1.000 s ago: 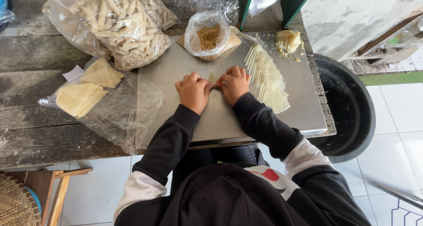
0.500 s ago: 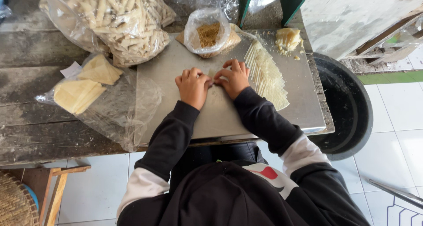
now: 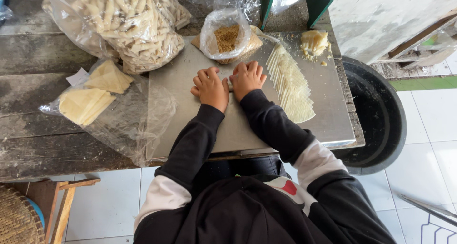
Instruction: The person folds a thin wrapper into a cone, scoops a granular filling into it, and seals it. They repeat this process, stacking the finished items on the table.
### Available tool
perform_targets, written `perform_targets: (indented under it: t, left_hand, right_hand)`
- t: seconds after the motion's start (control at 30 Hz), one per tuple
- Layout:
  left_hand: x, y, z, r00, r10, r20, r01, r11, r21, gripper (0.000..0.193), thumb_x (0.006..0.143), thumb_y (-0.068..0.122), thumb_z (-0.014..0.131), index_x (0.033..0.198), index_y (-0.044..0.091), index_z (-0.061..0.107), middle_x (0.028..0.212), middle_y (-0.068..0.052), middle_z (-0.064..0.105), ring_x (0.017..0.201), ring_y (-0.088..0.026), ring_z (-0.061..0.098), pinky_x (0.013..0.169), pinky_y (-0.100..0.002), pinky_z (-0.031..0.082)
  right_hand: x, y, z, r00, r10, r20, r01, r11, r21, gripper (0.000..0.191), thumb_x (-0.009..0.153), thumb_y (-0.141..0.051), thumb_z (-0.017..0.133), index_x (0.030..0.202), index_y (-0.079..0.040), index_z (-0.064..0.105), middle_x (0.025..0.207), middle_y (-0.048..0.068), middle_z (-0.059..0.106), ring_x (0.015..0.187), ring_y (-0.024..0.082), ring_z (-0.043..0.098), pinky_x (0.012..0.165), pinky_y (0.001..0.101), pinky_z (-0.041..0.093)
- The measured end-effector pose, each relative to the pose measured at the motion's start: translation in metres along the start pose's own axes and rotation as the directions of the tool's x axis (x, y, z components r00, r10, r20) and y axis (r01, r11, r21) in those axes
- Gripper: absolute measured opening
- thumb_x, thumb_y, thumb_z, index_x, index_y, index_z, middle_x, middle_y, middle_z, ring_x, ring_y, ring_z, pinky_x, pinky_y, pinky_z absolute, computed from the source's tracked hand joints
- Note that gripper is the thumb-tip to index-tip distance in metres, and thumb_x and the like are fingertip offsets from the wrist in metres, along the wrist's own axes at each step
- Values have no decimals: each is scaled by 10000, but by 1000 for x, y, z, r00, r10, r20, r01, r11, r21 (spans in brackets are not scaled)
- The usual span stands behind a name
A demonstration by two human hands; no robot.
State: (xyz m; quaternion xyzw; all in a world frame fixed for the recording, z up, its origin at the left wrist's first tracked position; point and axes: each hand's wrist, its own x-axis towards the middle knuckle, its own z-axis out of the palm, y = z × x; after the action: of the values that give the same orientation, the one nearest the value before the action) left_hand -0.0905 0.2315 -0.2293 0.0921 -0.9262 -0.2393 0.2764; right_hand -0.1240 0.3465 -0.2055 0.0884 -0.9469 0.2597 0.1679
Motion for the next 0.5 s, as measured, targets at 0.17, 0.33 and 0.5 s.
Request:
perform_targets:
  t: [0.17, 0.33, 0.5]
  left_hand:
    - [39, 2, 1, 1000, -8, 22, 7, 998, 66, 320, 904, 362, 769, 1085, 137, 631, 1118, -100, 564, 1083, -329, 471, 844, -505, 312]
    - [50, -7, -36, 886, 148, 439, -110, 988, -111, 313, 726, 462, 833, 873, 198, 749, 1063, -73, 608, 1034, -325, 499, 831, -491, 297]
    - [56, -1, -78, 942, 326, 78, -317, 943, -105, 190, 875, 322, 768, 868, 140, 713, 1027, -57, 636, 1012, -271, 563, 842, -499, 344]
  right_hand:
    - [30, -14, 5, 998, 35, -53, -39, 997, -70, 257, 905, -370, 729, 1049, -162, 681, 1184, 115, 520, 1161, 341, 448, 950, 516, 318]
    - [30, 3, -11, 994, 108, -30, -102, 984, 148, 282, 917, -412, 718, 1027, -154, 744, 1146, 119, 581, 1124, 335, 488, 944, 522, 313]
    - [-8, 18, -59, 985, -124, -124, 161, 916, 366, 155, 957, -230, 729, 1024, -91, 725, 1018, 91, 634, 1014, 255, 588, 913, 380, 467]
